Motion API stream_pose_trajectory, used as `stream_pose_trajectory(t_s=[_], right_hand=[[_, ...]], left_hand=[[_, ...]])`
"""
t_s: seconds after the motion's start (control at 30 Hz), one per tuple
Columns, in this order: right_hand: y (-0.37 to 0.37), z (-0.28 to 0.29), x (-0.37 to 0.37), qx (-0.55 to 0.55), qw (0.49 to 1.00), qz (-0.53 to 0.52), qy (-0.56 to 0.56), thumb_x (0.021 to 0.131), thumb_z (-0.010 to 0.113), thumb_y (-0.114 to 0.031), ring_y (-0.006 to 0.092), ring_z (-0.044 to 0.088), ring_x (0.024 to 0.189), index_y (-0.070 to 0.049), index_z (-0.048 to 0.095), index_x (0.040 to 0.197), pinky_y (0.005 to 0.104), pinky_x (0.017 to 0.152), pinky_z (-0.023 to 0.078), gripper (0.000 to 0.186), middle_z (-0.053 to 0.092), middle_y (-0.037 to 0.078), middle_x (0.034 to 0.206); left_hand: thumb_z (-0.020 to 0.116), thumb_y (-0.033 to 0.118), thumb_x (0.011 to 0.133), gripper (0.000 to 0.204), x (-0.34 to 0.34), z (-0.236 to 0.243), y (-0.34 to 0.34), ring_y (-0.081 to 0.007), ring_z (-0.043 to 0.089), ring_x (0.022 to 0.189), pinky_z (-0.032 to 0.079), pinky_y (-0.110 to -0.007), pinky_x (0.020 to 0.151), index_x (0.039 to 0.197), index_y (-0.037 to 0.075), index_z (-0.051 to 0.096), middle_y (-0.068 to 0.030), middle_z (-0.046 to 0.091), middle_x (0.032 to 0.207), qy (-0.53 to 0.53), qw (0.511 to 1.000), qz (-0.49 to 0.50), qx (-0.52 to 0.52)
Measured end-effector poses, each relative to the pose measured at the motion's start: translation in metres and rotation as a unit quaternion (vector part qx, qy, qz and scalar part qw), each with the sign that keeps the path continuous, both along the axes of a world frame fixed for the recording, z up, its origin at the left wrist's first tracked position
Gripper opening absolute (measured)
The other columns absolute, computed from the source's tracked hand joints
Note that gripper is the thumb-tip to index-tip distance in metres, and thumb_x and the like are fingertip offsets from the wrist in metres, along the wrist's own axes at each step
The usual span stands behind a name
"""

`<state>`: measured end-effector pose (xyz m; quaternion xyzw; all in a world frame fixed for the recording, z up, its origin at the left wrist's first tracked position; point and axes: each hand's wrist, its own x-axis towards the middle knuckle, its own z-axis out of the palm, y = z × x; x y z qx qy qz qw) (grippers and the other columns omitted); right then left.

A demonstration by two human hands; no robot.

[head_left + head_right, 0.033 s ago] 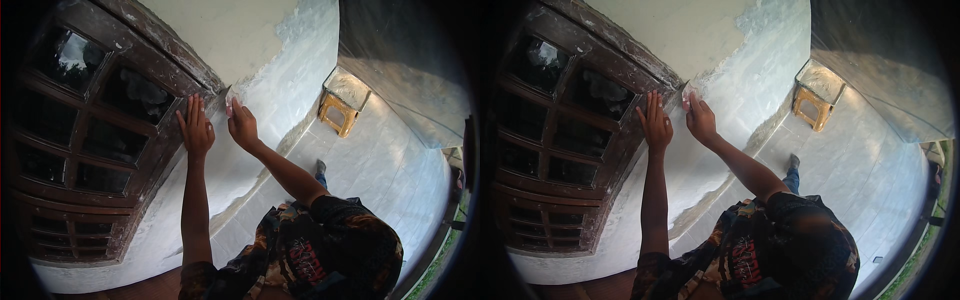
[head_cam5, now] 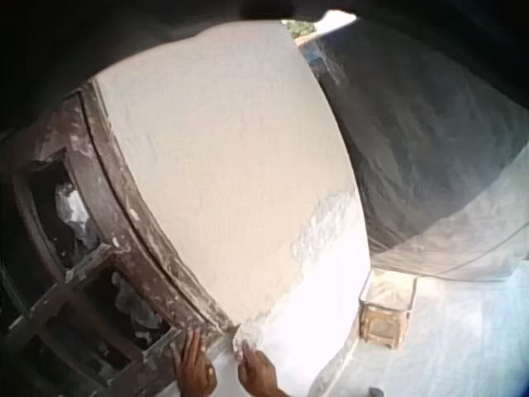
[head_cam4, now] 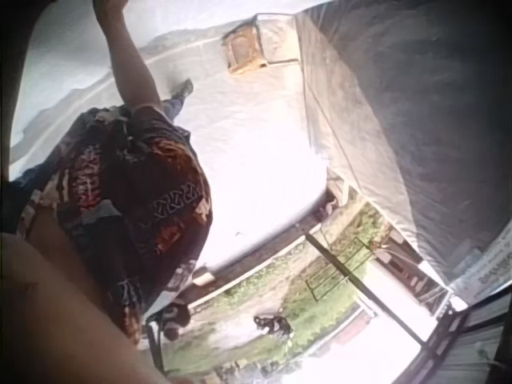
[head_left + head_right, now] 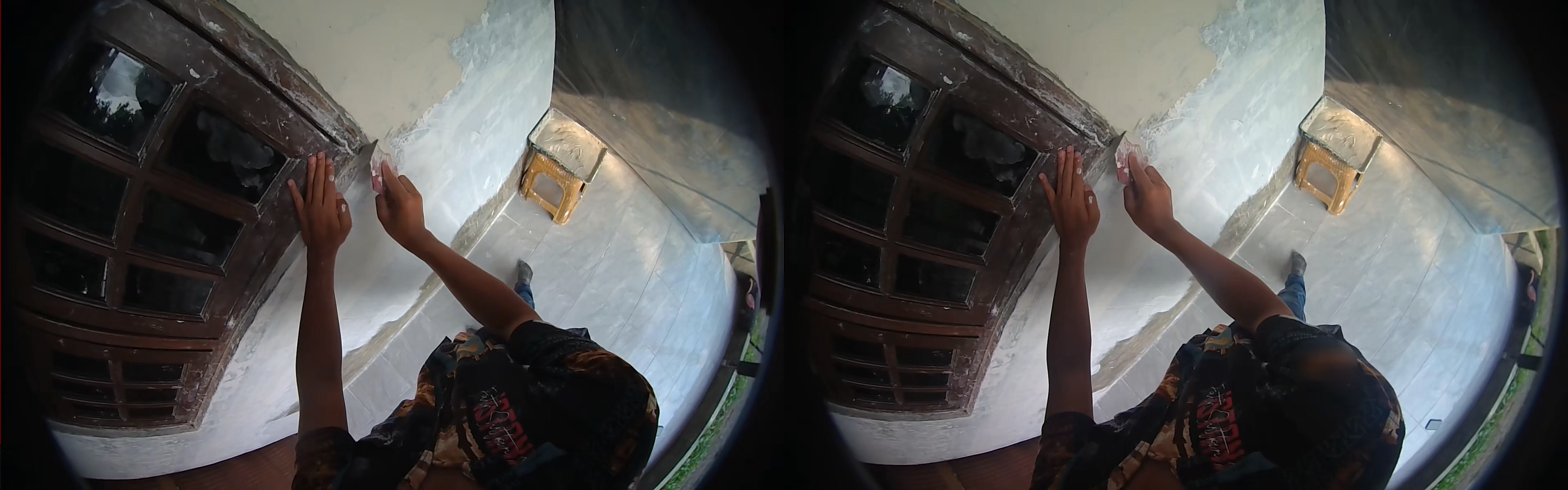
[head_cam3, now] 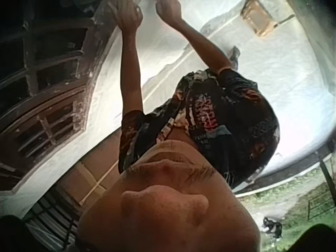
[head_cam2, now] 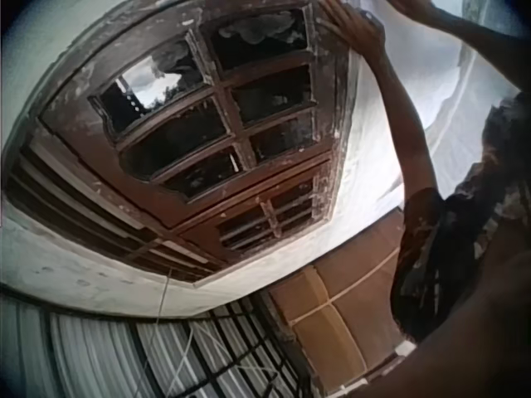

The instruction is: The person applies wall putty to a wall surface near a window frame using a scraper.

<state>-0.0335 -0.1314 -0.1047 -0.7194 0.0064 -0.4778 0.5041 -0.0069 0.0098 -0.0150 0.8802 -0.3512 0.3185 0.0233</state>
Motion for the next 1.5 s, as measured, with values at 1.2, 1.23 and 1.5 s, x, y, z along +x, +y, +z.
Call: stream_pose_trajectory(t_s=[1.2,1.23,1.5], right_hand=[[-0.064,-0.044,-0.040,0.265,0.931,0.204,0.146,0.085,0.058,-0.004,0.0070,0.047,0.058,0.000,0.072,0.102,0.0260,0.057,0.039,0.022,0.059,0.006,0.062],[-0.078,-0.043,-0.036,0.316,0.914,0.217,0.131,0.087,0.058,-0.005,0.0066,0.048,0.060,0.001,0.072,0.100,0.0254,0.058,0.039,0.020,0.062,0.003,0.065],[-0.204,-0.033,-0.031,0.470,0.819,0.316,0.095,0.093,0.060,-0.005,0.0197,0.069,0.092,0.010,0.065,0.111,0.0337,0.092,0.055,0.024,0.070,0.015,0.103]], left_hand=[[0.034,0.021,0.094,0.057,0.000,-0.006,-0.015,-0.0313,0.025,0.148,0.008,-0.059,0.118,0.145,-0.002,0.039,-0.0153,0.034,0.156,-0.004,0.995,-0.046,-0.087],[0.034,0.021,0.094,0.057,-0.003,-0.012,-0.019,-0.0313,0.025,0.148,0.008,-0.059,0.118,0.145,-0.002,0.039,-0.0153,0.034,0.156,-0.002,0.995,-0.040,-0.090],[0.039,0.019,0.093,0.059,-0.029,-0.057,-0.111,-0.0336,0.021,0.149,0.008,-0.060,0.117,0.147,-0.004,0.032,-0.0186,0.028,0.158,0.009,0.974,0.018,-0.225]])
